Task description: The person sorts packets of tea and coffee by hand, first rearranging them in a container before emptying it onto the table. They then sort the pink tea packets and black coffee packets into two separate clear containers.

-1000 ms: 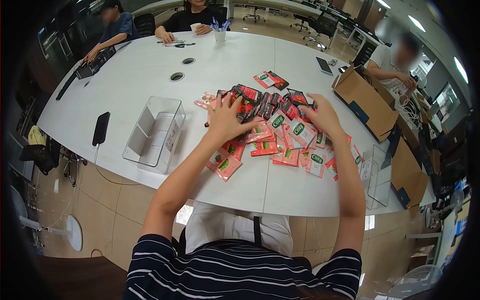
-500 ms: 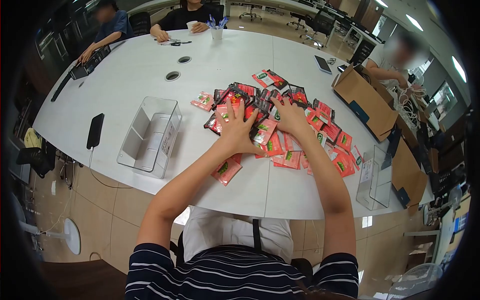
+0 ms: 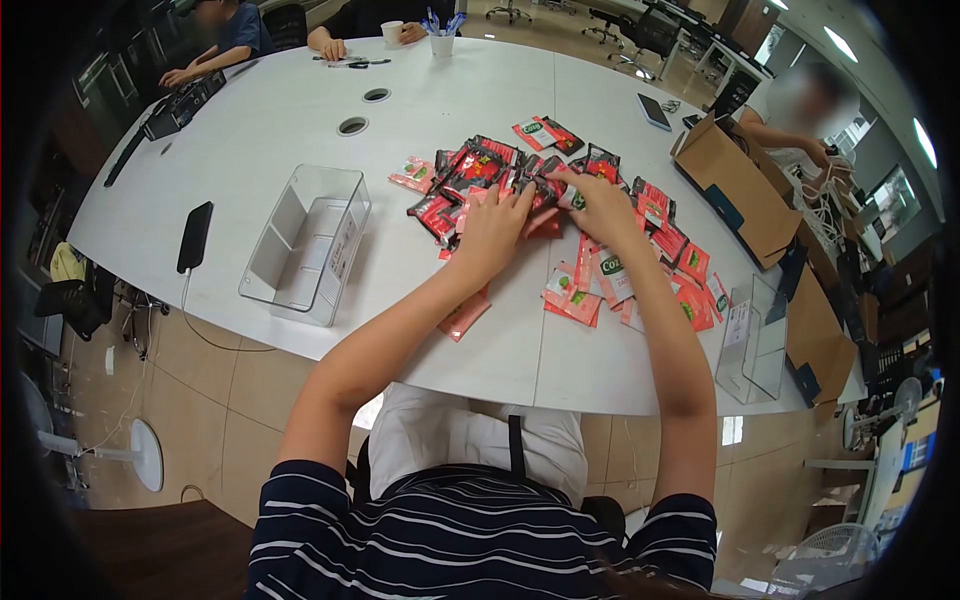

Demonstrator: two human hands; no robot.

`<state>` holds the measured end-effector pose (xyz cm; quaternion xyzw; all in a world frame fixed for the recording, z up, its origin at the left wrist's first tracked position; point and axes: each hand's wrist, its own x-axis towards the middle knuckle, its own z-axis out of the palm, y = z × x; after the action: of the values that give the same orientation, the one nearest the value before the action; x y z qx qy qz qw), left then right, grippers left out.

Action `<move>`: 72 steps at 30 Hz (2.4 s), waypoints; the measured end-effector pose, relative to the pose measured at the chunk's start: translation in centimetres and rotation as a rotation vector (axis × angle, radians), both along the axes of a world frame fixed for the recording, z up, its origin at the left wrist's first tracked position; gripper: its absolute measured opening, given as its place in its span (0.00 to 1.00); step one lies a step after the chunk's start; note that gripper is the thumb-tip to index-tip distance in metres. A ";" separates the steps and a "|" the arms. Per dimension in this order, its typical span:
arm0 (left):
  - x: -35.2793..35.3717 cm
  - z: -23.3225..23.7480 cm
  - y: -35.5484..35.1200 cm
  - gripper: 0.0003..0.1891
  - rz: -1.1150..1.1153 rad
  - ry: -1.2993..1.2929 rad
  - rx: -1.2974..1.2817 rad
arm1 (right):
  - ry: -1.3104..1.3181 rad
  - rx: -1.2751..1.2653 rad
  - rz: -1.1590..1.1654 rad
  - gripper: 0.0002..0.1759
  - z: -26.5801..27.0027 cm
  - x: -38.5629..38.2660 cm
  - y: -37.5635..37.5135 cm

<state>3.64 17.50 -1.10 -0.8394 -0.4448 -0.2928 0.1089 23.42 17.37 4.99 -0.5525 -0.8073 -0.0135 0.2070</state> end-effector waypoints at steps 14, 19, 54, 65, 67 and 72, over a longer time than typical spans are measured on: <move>-3.5 1.4 3.7 0.34 -0.139 -1.135 -0.311 | 1.225 -0.444 -0.126 0.15 4.1 -0.6 3.6; -5.7 1.8 4.0 0.46 -0.034 -0.983 -0.239 | 0.929 -0.362 -0.163 0.18 -1.2 0.4 6.7; -3.1 1.1 2.1 0.36 -0.128 -0.604 -0.246 | 0.616 -0.237 -0.106 0.33 -7.2 8.1 3.0; -3.7 1.0 2.6 0.34 -0.033 -0.781 -0.210 | 0.945 0.021 -0.206 0.31 -5.9 9.9 1.4; -4.1 0.8 2.6 0.35 0.069 -0.685 -0.178 | 0.895 0.031 -0.213 0.31 -4.0 11.4 0.3; -4.6 0.9 3.0 0.40 0.211 -0.397 -0.202 | 0.722 -0.151 -0.348 0.40 -1.4 15.1 -4.2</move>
<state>-0.93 20.45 -0.23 -0.7210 -0.5696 -0.3929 -0.0353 38.49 13.21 3.57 -0.6637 -0.5759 0.2061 0.4305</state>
